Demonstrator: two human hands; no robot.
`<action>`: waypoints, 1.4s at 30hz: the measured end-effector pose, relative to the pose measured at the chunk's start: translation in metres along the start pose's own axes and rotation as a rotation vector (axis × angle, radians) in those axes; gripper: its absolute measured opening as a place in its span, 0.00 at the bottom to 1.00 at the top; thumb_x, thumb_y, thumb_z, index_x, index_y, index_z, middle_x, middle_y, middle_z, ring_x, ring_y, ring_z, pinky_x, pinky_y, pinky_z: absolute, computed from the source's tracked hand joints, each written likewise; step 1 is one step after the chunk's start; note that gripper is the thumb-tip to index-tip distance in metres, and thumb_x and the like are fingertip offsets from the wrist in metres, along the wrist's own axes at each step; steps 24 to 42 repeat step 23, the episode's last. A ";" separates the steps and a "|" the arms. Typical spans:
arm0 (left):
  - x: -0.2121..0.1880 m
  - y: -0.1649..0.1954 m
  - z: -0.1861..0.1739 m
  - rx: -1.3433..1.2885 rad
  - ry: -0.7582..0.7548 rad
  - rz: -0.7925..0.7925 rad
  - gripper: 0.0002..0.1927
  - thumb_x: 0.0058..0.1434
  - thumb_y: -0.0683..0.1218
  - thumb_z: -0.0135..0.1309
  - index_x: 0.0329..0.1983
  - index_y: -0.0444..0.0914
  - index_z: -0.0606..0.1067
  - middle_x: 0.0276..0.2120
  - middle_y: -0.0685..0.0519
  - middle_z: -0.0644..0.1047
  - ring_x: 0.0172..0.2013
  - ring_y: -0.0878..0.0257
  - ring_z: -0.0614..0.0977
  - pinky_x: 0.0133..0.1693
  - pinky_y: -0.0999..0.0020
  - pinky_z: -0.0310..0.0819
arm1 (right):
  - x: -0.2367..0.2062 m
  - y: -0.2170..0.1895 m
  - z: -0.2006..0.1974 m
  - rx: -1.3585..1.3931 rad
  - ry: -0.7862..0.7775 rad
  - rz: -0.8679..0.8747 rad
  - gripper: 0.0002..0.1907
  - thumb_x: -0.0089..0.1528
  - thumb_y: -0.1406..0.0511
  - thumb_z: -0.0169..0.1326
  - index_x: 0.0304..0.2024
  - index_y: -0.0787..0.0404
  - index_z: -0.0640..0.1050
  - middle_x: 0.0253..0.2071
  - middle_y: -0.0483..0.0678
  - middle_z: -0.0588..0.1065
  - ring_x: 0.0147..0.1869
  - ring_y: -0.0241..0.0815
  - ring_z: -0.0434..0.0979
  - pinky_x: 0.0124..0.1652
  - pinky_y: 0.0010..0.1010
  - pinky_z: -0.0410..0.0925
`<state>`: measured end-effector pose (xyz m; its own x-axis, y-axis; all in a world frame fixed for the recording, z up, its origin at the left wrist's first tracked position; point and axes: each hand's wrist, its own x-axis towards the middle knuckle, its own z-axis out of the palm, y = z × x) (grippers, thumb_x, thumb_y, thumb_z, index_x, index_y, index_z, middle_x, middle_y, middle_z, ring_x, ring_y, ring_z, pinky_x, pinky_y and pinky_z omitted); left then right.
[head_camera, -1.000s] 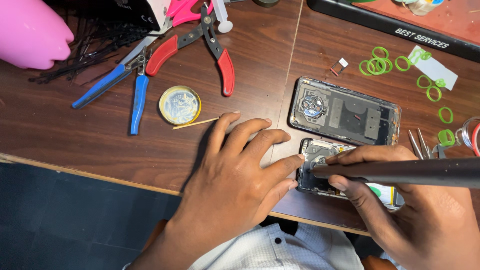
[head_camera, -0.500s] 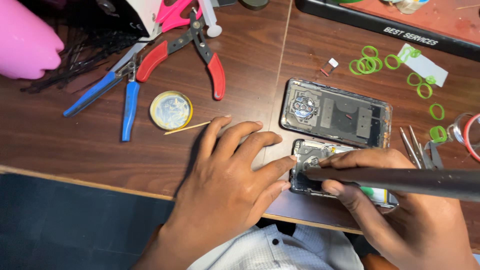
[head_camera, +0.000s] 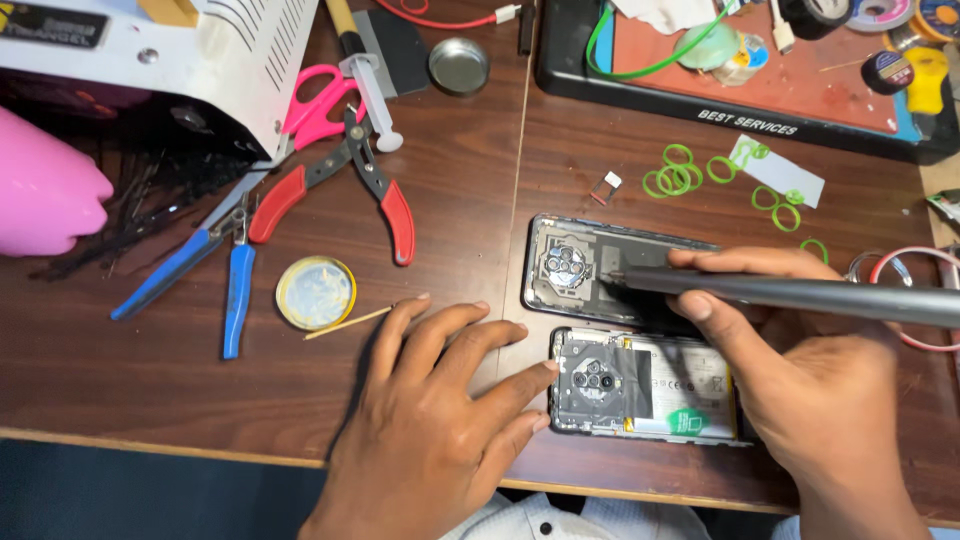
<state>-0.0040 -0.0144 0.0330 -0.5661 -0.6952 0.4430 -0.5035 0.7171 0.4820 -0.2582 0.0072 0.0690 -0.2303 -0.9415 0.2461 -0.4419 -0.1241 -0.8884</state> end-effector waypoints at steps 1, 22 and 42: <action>-0.001 0.000 0.001 0.003 -0.004 -0.001 0.16 0.57 0.53 0.62 0.47 0.45 0.82 0.51 0.52 0.75 0.59 0.52 0.71 0.65 0.40 0.55 | 0.003 0.000 0.002 -0.010 -0.008 0.021 0.12 0.62 0.77 0.59 0.48 0.67 0.77 0.50 0.53 0.80 0.58 0.40 0.80 0.58 0.28 0.74; -0.004 -0.005 0.003 -0.013 -0.044 -0.008 0.19 0.56 0.54 0.63 0.50 0.46 0.83 0.53 0.50 0.75 0.61 0.51 0.70 0.65 0.38 0.53 | 0.015 -0.021 0.015 -0.063 -0.013 0.068 0.12 0.63 0.74 0.59 0.49 0.67 0.76 0.48 0.52 0.81 0.50 0.35 0.80 0.49 0.22 0.73; -0.004 -0.005 0.003 -0.009 -0.046 -0.006 0.19 0.57 0.54 0.63 0.50 0.46 0.83 0.53 0.50 0.75 0.61 0.51 0.70 0.65 0.38 0.53 | 0.015 -0.026 0.020 -0.054 -0.020 0.050 0.12 0.63 0.74 0.59 0.49 0.67 0.76 0.48 0.51 0.81 0.51 0.35 0.81 0.50 0.22 0.73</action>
